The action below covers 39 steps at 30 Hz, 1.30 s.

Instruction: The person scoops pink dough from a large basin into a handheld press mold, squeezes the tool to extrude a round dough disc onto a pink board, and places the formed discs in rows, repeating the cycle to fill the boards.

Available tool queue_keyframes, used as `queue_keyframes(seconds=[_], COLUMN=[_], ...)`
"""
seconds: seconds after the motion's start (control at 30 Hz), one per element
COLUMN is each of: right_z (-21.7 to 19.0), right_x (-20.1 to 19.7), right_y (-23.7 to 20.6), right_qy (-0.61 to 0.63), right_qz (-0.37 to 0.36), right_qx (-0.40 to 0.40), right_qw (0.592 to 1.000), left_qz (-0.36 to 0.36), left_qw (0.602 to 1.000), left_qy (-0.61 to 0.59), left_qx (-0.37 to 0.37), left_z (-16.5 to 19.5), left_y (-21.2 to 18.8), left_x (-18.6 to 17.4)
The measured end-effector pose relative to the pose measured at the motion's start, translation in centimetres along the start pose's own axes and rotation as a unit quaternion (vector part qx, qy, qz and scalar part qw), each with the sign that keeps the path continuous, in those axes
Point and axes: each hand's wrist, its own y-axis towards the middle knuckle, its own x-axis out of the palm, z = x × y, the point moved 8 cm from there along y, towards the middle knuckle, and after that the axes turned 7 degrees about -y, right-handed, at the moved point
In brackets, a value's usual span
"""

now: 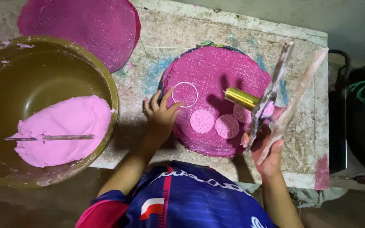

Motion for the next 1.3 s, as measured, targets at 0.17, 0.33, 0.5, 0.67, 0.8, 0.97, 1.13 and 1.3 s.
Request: queue_keyframes(seconds=[0.17,0.33,0.5,0.67,0.8,0.97,1.13,1.3], right_z=[0.5,1.3,3.2,7.3,4.5,1.1,1.4,1.1], right_x=[1.3,0.8,0.2,1.4,3.7,7.9,11.1,9.7], right_y=[0.4,0.5,2.6,4.6,7.9,12.9,13.1,12.9], right_qy=[0.029,-0.014,-0.147,-0.255,-0.326,-0.522,-0.558,-0.600], right_qz=[-0.039,-0.048,-0.144,-0.284,-0.303,-0.276,-0.284,-0.273], right_qx=[0.013,0.030,0.065,0.344,0.402,0.254,0.183,0.259], right_qw=[0.999,0.998,0.976,0.858,0.800,0.766,0.758,0.706], left_qz=[-0.005,-0.034,-0.051,-0.079,-0.022,0.055,0.086,0.110], left_qw=[1.000,0.998,0.987,0.358,0.240,0.235,0.273,0.227], left_qy=[-0.003,-0.026,-0.149,-0.922,-0.960,-0.963,-0.953,-0.956], left_qx=[0.027,0.050,0.030,-0.128,-0.139,-0.121,-0.100,-0.151], left_z=[0.7,1.5,1.8,1.5,0.9,-2.2,-5.3,-4.7], left_y=[-0.3,-1.1,2.2,8.9,11.6,13.0,12.1,11.0], left_x=[0.2,0.2,-1.2,0.7,1.0,-0.1,-0.7,2.6])
